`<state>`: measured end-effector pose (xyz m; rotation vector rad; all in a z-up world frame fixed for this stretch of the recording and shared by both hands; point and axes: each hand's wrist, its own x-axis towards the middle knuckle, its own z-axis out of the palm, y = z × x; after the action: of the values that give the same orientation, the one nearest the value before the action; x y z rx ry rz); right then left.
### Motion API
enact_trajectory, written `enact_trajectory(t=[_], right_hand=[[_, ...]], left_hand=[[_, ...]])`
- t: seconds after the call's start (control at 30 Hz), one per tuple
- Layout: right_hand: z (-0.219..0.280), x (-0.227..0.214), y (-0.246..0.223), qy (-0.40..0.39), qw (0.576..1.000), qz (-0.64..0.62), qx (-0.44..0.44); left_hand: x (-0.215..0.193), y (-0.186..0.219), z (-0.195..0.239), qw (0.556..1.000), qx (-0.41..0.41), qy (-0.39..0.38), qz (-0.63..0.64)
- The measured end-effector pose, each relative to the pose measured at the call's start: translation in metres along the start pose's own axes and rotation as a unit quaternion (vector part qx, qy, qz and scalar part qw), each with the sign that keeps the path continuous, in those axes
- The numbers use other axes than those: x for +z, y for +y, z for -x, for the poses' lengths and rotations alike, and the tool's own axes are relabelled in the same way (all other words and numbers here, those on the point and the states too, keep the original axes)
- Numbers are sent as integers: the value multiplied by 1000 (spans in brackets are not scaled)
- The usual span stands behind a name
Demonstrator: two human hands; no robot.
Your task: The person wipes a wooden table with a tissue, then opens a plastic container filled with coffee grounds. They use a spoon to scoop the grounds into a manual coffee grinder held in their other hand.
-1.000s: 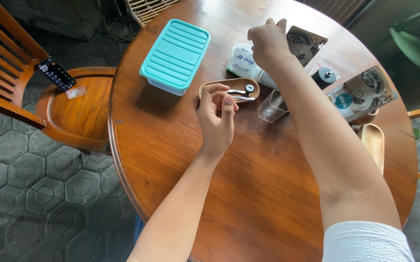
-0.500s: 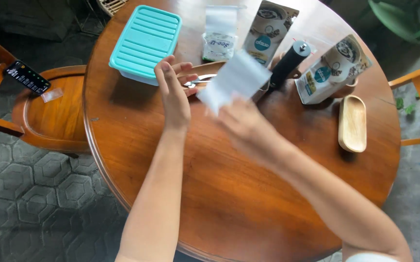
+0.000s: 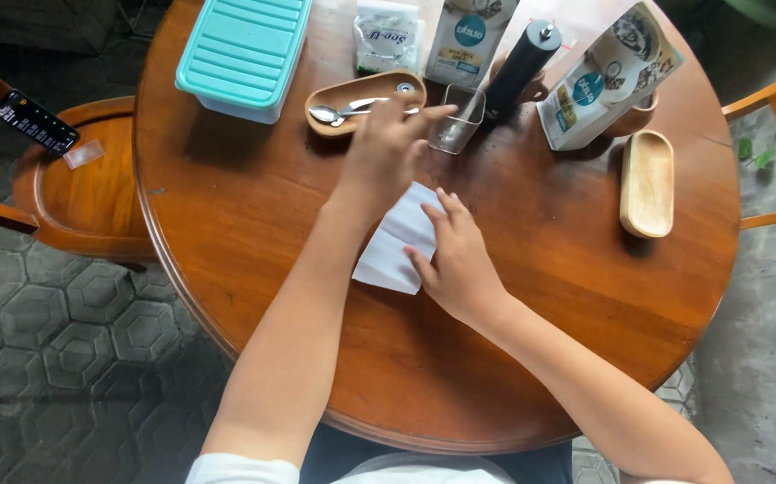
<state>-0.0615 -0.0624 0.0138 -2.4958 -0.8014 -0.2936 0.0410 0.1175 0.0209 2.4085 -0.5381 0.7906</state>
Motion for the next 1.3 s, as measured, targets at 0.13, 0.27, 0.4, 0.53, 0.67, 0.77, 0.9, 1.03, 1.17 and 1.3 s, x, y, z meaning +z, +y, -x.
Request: enact_trajectory(t=[0.13, 0.27, 0.4, 0.53, 0.67, 0.77, 0.9, 1.03, 1.17, 1.3], right_hand=[[6, 39, 6, -132, 983, 122, -24], [8, 29, -7, -56, 993, 13, -101], [12, 11, -14, 19, 986, -23, -166], [8, 11, -19, 109, 972, 3, -207], [-9, 50, -25, -115, 982, -24, -147], [-33, 74, -36, -163, 984, 3, -72], [-72, 95, -37, -113, 993, 36, -9], [-97, 103, -17, -107, 992, 48, 55], [-97, 91, 11, -94, 985, 98, 105], [-83, 49, 25, -148, 973, 77, 162]], left_hand=[[23, 21, -6, 991, -8, -133, -25], [39, 15, -3, 994, -17, -97, -51], [27, 21, -10, 1000, -22, -21, 8], [-16, 10, -22, 985, 34, 107, 128], [-65, 7, -18, 959, -49, 180, 213], [-84, 7, -13, 949, -93, 209, 216], [-82, -1, -8, 940, -133, 218, 226], [-79, 0, -4, 945, -131, 196, 227], [-74, 4, -2, 955, -121, 160, 220], [-73, 8, -3, 958, -98, 161, 216]])
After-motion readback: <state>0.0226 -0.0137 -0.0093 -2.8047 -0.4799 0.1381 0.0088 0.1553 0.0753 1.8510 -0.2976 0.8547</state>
